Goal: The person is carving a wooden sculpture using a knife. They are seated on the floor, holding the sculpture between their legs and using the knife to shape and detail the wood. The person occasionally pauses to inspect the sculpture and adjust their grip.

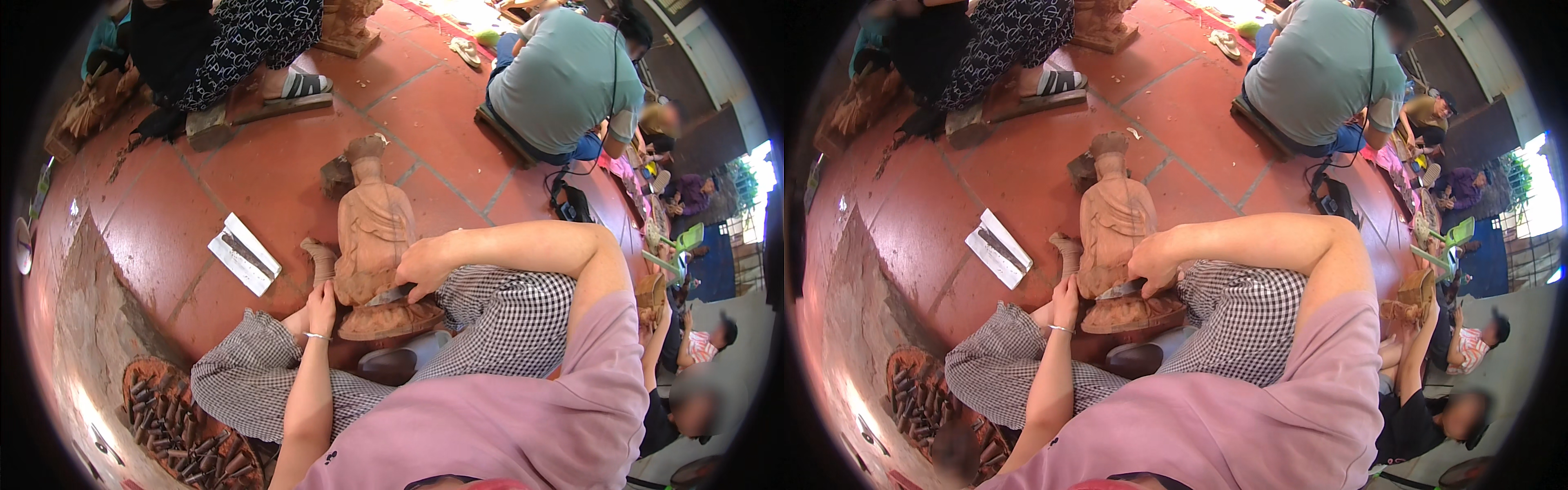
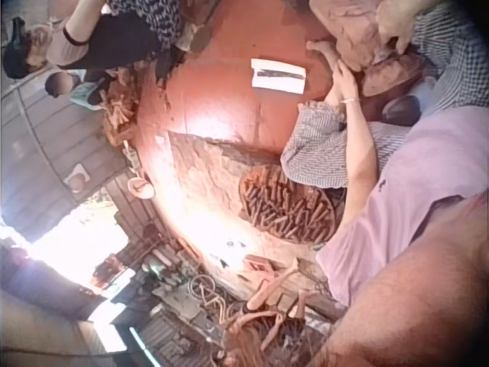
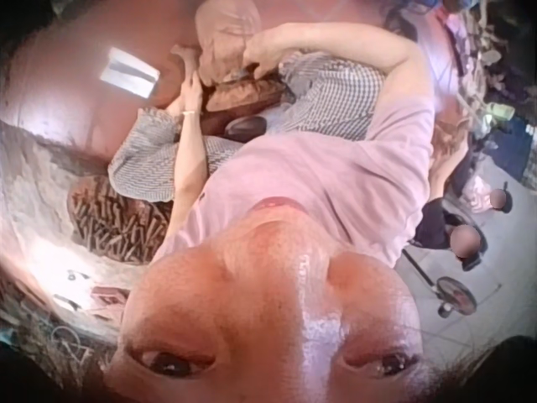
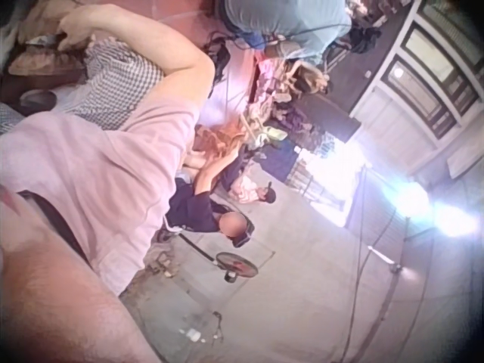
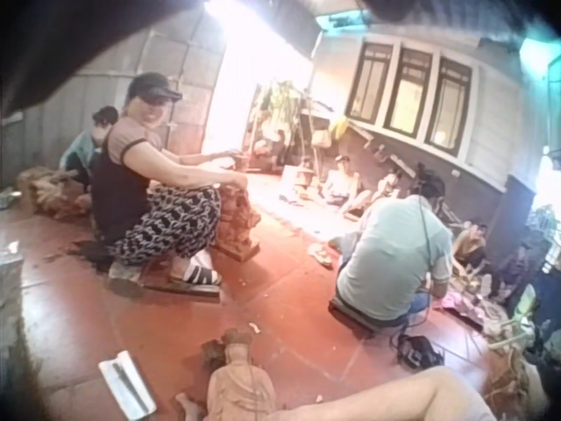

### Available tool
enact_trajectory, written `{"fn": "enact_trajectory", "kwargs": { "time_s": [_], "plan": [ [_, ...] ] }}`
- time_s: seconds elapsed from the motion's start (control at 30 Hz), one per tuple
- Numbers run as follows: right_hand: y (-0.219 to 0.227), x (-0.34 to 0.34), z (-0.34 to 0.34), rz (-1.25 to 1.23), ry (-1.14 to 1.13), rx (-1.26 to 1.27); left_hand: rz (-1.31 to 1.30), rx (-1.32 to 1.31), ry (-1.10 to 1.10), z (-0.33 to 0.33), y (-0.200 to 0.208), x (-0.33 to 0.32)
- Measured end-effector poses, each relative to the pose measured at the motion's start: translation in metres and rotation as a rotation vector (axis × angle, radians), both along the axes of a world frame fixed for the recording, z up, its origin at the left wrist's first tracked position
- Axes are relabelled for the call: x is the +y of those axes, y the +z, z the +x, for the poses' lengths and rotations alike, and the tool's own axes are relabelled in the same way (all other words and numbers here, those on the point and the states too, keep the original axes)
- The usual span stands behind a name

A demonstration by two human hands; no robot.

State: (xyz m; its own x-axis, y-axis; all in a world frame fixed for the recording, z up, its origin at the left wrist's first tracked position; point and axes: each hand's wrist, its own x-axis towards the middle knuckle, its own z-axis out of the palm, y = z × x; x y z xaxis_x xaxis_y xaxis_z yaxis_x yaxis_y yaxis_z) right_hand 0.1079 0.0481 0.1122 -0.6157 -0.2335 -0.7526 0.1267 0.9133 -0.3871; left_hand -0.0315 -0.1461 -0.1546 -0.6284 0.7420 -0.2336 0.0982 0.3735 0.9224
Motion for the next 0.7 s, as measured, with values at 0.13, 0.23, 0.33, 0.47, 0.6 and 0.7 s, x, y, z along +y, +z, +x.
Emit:
{"fn": "enact_trajectory", "kwargs": {
  "time_s": [0.13,0.23,0.33,0.47,0.6,0.7],
  "plan": [
    [-0.005,0.001,0.002,-0.015,-0.018,0.010,0.005,-0.035,-0.005,-0.002,-0.005,0.001],
    [-0.007,0.002,0.004,-0.029,-0.014,0.029,0.043,-0.043,0.010,0.001,-0.002,0.000],
    [-0.002,0.002,0.005,-0.038,-0.023,0.044,0.034,-0.044,0.006,0.001,0.006,0.002],
    [-0.004,0.003,0.005,-0.015,-0.016,0.036,0.021,-0.055,0.012,0.003,0.012,0.004],
    [-0.005,0.002,0.002,-0.012,-0.019,0.030,-0.006,-0.039,-0.001,-0.001,0.010,0.000],
    [-0.004,0.002,0.003,-0.005,-0.035,0.000,0.000,-0.037,0.006,0.001,0.007,0.003]
  ]
}}
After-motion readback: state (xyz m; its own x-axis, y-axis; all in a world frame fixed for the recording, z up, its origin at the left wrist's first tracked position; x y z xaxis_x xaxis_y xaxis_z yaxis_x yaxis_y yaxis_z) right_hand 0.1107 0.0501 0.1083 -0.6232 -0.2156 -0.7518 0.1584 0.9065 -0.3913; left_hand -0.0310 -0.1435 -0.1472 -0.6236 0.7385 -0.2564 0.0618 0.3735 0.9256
